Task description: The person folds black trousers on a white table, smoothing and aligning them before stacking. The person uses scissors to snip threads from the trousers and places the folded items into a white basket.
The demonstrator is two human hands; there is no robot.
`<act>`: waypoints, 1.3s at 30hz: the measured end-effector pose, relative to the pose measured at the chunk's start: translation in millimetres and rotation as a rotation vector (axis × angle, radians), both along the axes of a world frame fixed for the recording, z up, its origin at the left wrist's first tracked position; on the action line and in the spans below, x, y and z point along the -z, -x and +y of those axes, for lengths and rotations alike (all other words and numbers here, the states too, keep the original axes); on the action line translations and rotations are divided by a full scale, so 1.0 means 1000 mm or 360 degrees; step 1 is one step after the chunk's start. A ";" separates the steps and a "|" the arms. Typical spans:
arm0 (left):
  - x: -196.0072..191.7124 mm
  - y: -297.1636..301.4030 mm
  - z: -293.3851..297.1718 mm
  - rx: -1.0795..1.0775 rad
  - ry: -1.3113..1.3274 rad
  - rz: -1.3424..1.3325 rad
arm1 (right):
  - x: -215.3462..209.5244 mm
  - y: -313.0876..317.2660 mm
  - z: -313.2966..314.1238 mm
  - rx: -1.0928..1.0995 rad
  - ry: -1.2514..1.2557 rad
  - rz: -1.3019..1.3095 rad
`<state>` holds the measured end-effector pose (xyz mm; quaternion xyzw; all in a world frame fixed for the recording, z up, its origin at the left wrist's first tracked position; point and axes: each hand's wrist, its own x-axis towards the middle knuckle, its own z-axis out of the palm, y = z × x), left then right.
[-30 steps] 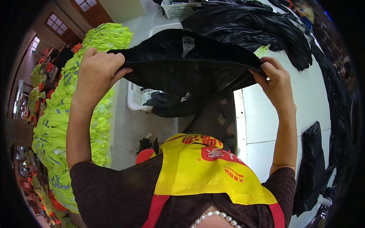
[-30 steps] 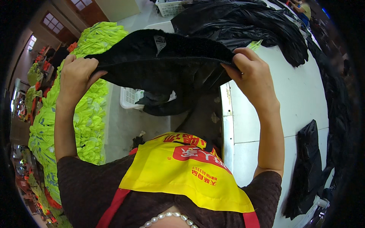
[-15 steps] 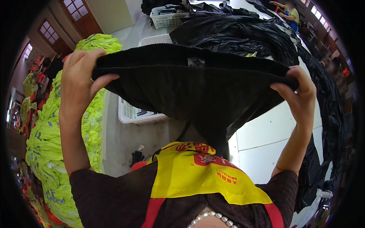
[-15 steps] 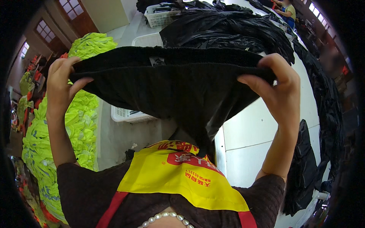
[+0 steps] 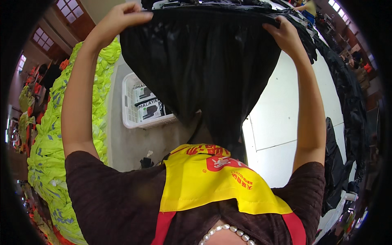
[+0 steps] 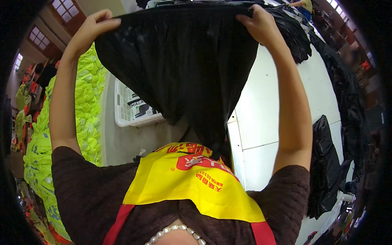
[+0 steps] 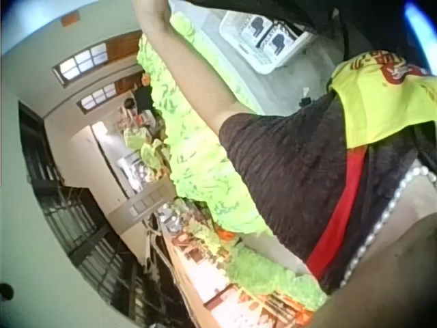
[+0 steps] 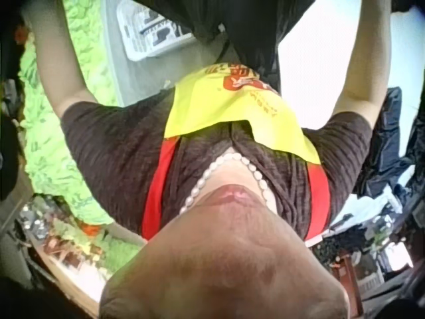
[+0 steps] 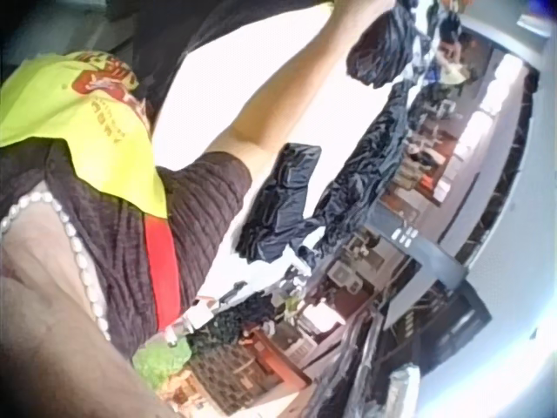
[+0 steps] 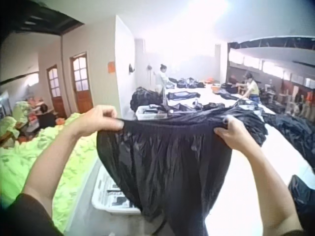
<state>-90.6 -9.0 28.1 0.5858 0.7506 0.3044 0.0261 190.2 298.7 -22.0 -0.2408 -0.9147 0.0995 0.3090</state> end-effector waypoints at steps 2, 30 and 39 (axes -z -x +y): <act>0.002 0.017 0.025 0.0052 -0.0276 -0.0585 | -0.010 0.014 -0.011 0.0174 -0.0249 0.0403; 0.394 -0.209 0.079 0.0663 0.0302 -0.1388 | -0.054 -0.163 -0.047 -0.0562 -0.0052 0.0890; 0.294 -0.249 0.078 0.0724 0.0282 -0.2901 | -0.058 -0.178 -0.032 -0.0823 -0.0081 0.0823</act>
